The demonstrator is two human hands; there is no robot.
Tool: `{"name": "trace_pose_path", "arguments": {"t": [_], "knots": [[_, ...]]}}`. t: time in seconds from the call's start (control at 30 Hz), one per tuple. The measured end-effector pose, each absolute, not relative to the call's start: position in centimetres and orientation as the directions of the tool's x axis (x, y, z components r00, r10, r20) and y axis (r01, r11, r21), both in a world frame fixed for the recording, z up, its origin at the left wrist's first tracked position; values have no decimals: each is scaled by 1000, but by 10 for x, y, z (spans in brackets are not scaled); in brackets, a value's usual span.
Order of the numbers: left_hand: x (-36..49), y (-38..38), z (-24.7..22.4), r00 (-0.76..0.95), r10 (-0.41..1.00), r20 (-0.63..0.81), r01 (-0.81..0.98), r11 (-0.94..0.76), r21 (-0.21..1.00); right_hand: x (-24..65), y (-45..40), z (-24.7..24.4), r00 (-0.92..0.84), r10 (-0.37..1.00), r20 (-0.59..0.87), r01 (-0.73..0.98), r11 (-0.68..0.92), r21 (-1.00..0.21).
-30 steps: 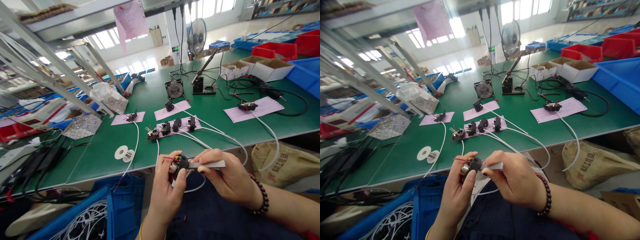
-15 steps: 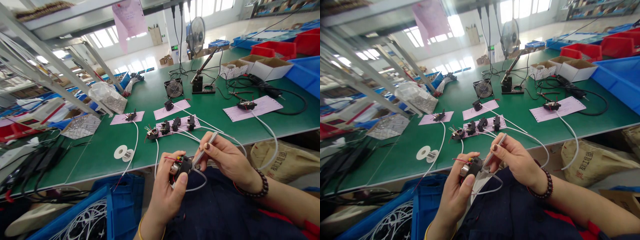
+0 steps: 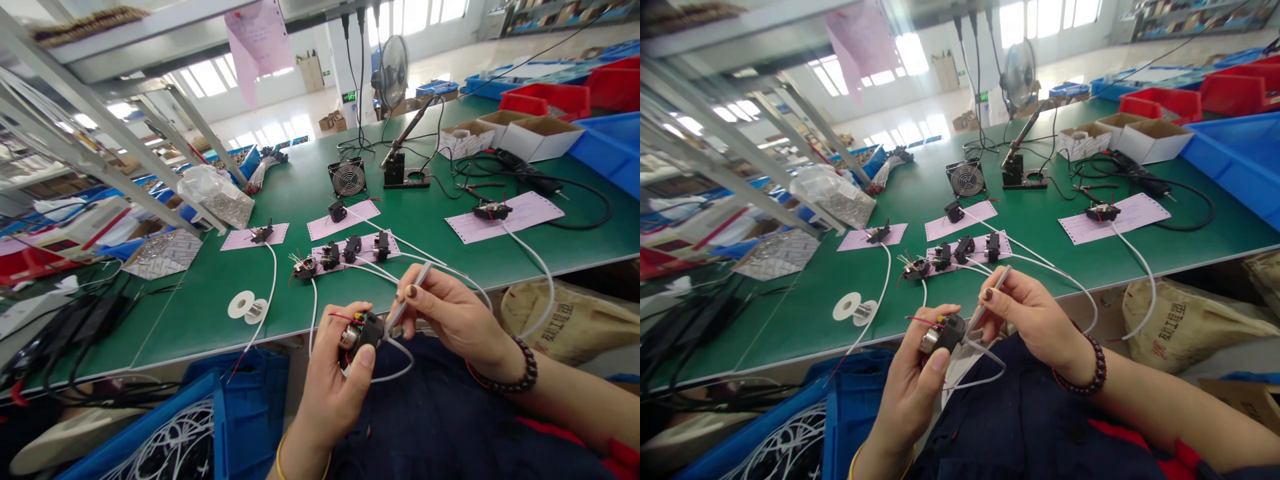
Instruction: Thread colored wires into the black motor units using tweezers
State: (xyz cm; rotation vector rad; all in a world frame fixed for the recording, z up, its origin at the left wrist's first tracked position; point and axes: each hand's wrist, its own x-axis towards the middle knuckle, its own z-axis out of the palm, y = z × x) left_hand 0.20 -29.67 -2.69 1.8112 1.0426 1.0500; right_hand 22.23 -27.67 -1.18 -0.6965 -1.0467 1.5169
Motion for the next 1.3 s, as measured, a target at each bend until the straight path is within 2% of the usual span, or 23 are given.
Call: {"name": "trace_pose_path", "arguments": {"t": [0.3,0.4,0.5,0.63,0.73,0.8,0.87,1.0,1.07,1.3], "knots": [[0,-298,-32,308,918,248,281,-337,899,221,-275,-10,-231,963,138,-404,34,-914],[1,-297,-34,256,939,231,305,-305,902,222,-282,-10,-150,964,218,-294,167,-941],[3,-298,-35,182,962,206,344,-258,903,226,-292,-11,-54,925,375,-69,372,-926],[5,-297,-32,158,960,229,387,-274,880,227,-300,-10,-144,796,587,254,604,-756],[6,-297,-32,164,957,238,431,-287,856,223,-300,-8,-254,691,677,336,719,-608],[6,-298,-32,167,959,229,451,-281,847,220,-299,-7,-301,649,699,346,758,-554],[6,-298,-32,174,957,233,458,-288,841,218,-298,-8,-284,670,686,345,739,-579],[5,-298,-32,191,948,252,456,-314,833,221,-295,-14,-179,850,496,235,526,-817],[6,-297,-31,197,949,246,449,-311,838,222,-294,-18,-167,895,413,144,437,-888],[6,-297,-29,194,951,240,426,-302,853,223,-290,-19,-168,924,344,-3,348,-937]]}}
